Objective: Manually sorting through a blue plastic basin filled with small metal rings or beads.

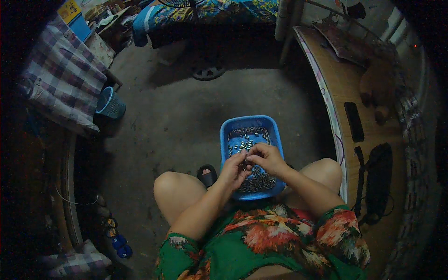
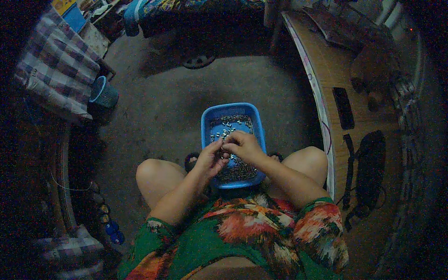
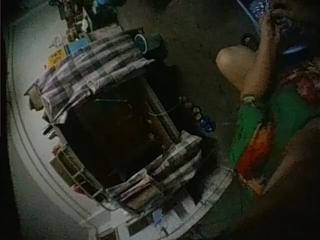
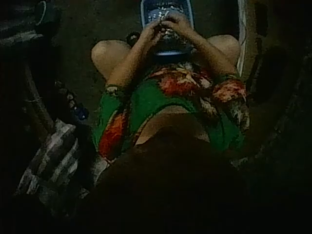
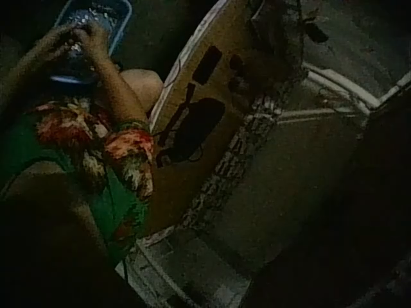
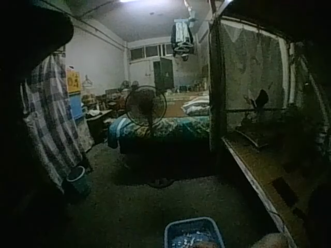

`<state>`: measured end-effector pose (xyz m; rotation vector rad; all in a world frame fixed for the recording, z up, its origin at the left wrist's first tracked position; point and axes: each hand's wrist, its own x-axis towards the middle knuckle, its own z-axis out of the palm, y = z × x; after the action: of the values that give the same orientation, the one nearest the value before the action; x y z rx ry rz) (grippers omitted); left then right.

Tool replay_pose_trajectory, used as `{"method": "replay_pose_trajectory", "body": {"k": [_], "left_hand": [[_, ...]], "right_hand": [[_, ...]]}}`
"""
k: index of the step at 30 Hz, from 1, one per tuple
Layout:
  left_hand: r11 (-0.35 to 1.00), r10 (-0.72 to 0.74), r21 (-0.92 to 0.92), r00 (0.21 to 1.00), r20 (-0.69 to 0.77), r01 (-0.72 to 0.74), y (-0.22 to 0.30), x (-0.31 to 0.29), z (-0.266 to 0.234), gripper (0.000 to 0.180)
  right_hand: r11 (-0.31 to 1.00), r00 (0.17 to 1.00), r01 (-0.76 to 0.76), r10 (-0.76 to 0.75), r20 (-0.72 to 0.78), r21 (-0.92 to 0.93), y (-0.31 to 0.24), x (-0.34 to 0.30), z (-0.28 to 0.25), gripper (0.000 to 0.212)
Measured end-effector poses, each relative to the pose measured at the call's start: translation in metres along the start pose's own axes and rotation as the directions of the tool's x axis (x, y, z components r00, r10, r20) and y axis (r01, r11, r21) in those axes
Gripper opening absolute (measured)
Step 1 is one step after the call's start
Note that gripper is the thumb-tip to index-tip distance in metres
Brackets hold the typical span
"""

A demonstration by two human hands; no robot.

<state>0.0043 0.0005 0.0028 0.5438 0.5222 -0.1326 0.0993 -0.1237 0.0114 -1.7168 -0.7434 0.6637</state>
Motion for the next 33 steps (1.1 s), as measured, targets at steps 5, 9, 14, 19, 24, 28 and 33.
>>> {"method": "replay_pose_trajectory", "body": {"k": [5, 9, 14, 19, 24, 28, 33], "left_hand": [[1.000, 0.004, 0.000, 1.000, 0.017, -0.004, 0.000, 0.000, -0.001, 0.027], [1.000, 0.022, 0.021, 0.999, 0.040, -0.023, 0.000, -0.002, -0.001, 0.028], [0.997, 0.022, 0.068, 1.000, -0.004, -0.022, 0.003, -0.004, 0.005, 0.023], [0.996, 0.077, 0.042, 0.995, -0.058, -0.074, 0.002, 0.000, -0.001, 0.026], [0.996, 0.081, 0.041, 0.995, -0.058, -0.079, 0.003, 0.000, -0.001, 0.025], [0.996, 0.083, 0.037, 0.993, -0.080, -0.080, 0.003, -0.001, 0.000, 0.024], [0.995, 0.099, -0.004, 0.993, -0.071, -0.100, 0.002, 0.002, -0.006, 0.024]], "right_hand": [[0.960, 0.984, -0.171, 0.157, 0.078, 0.221, 0.003, 0.003, -0.003, 0.019], [0.840, 0.891, -0.451, 0.406, 0.201, 0.303, -0.013, 0.005, -0.011, 0.027], [0.817, 0.909, -0.415, 0.381, 0.167, 0.401, -0.001, 0.005, -0.016, 0.019], [0.786, 0.905, -0.423, 0.394, 0.164, 0.451, -0.003, 0.006, -0.019, 0.019], [0.769, 0.895, -0.445, 0.390, 0.214, 0.459, -0.008, 0.005, -0.022, 0.016], [0.723, 0.882, -0.470, 0.404, 0.243, 0.506, 0.002, 0.007, -0.023, 0.016], [0.606, 0.873, -0.479, 0.404, 0.272, 0.635, -0.006, 0.004, -0.022, 0.023]]}}
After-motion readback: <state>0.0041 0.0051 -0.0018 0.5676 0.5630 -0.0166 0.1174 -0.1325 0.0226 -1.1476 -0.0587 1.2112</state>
